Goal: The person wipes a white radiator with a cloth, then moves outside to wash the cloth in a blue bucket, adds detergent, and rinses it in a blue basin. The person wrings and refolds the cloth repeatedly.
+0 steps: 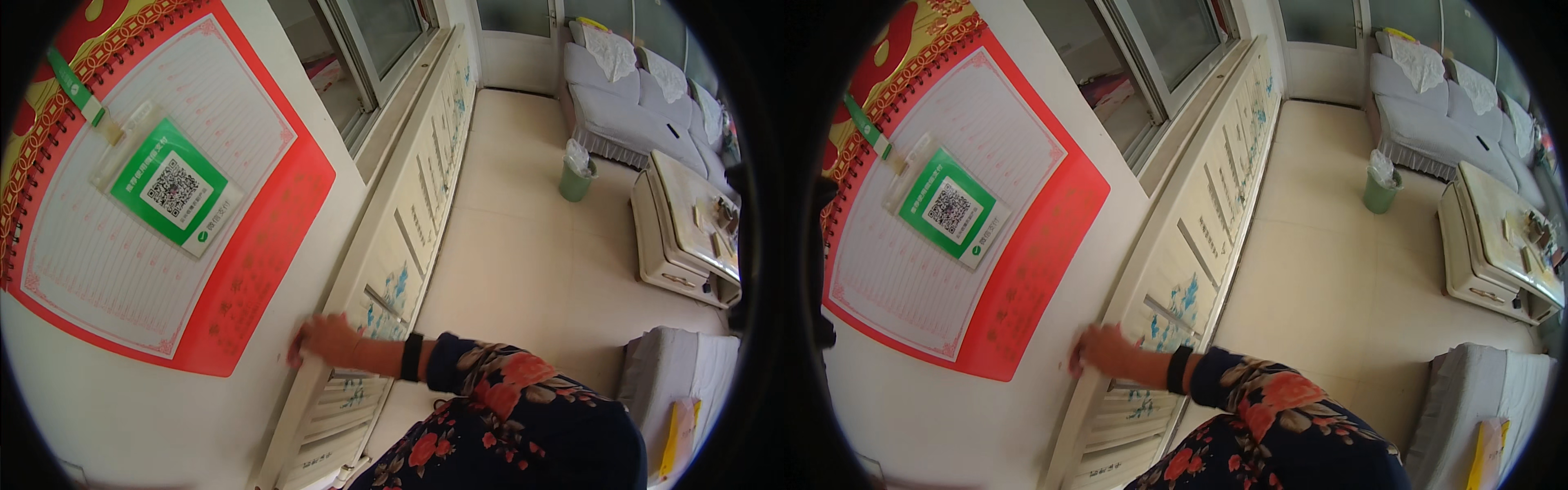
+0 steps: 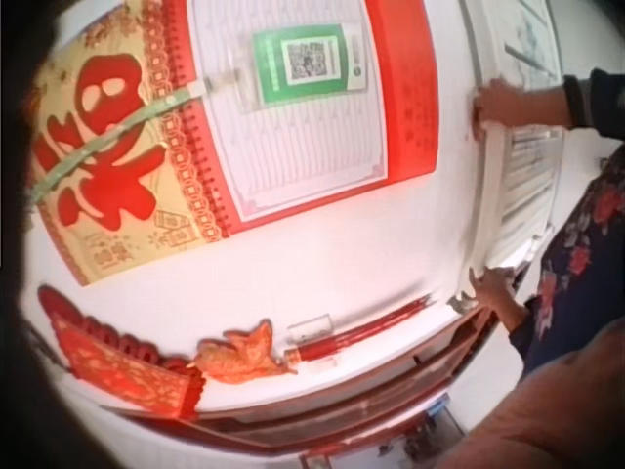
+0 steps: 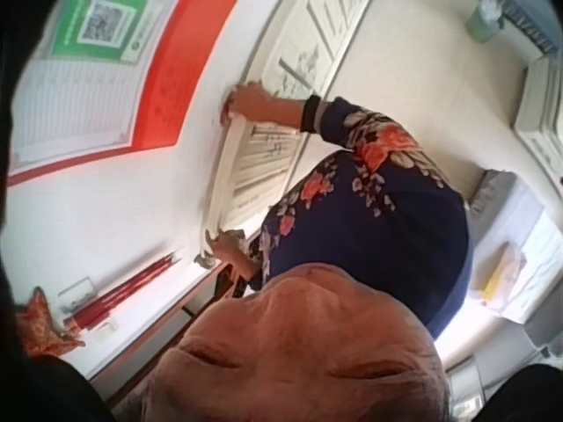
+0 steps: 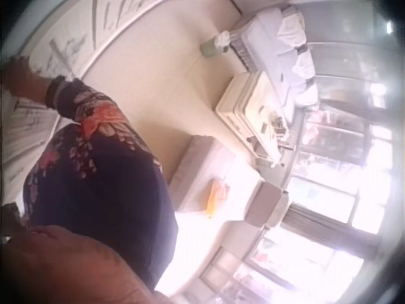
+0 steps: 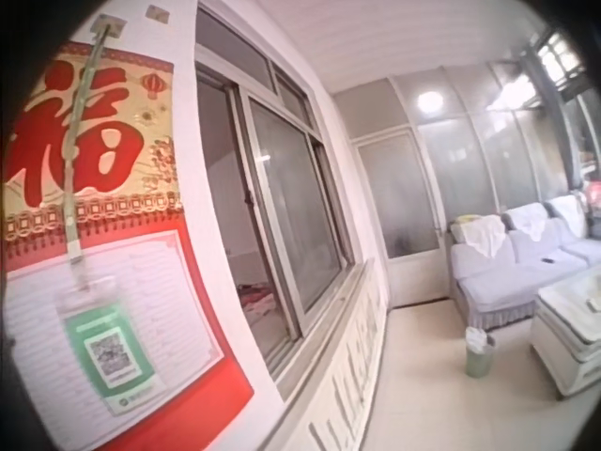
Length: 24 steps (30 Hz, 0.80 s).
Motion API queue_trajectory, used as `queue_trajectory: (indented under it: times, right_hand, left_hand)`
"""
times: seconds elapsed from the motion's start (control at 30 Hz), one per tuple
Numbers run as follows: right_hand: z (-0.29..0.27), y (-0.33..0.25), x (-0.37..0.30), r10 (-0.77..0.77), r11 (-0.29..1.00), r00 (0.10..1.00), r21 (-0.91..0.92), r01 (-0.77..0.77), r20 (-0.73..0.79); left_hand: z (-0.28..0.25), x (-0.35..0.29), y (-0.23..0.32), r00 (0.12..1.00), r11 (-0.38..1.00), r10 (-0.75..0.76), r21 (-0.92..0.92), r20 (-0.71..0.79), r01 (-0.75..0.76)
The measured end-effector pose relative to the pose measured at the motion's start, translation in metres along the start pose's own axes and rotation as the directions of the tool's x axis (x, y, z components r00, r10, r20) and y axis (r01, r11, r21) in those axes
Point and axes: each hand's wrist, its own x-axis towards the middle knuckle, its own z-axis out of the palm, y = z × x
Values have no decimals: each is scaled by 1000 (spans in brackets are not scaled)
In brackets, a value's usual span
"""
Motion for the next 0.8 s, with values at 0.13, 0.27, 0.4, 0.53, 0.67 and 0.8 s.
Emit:
queue_trajectory:
  times: [0.13, 0.27, 0.4, 0.53, 0.67, 0.8]
  right_hand:
    - [-36, 69, 5, 198, 956, 951, -169, -241, -237]
    - [-17, 60, 7, -10, 927, 982, -370, -61, -187]
    - [0, 57, 5, -197, 940, 977, -299, 163, -86]
    - [-28, 105, 2, -204, 972, 962, -153, 177, -181]
    - [-77, 178, 10, -36, 983, 988, -186, 7, -152]
    - [-116, 248, 11, 58, 982, 993, -174, -75, -104]
  left_hand:
    - [10, -11, 45, 997, 911, 50, -412, 57, -22]
    - [21, -12, 93, 958, 784, 207, -619, 197, -42]
    - [37, -9, 125, 940, 794, 284, -596, 190, -119]
    - [53, -19, 158, 929, 739, 294, -670, 223, -73]
    - [70, -51, 211, 892, 684, 260, -723, 370, 100]
    - [88, -77, 272, 786, 716, 406, -696, 465, 42]
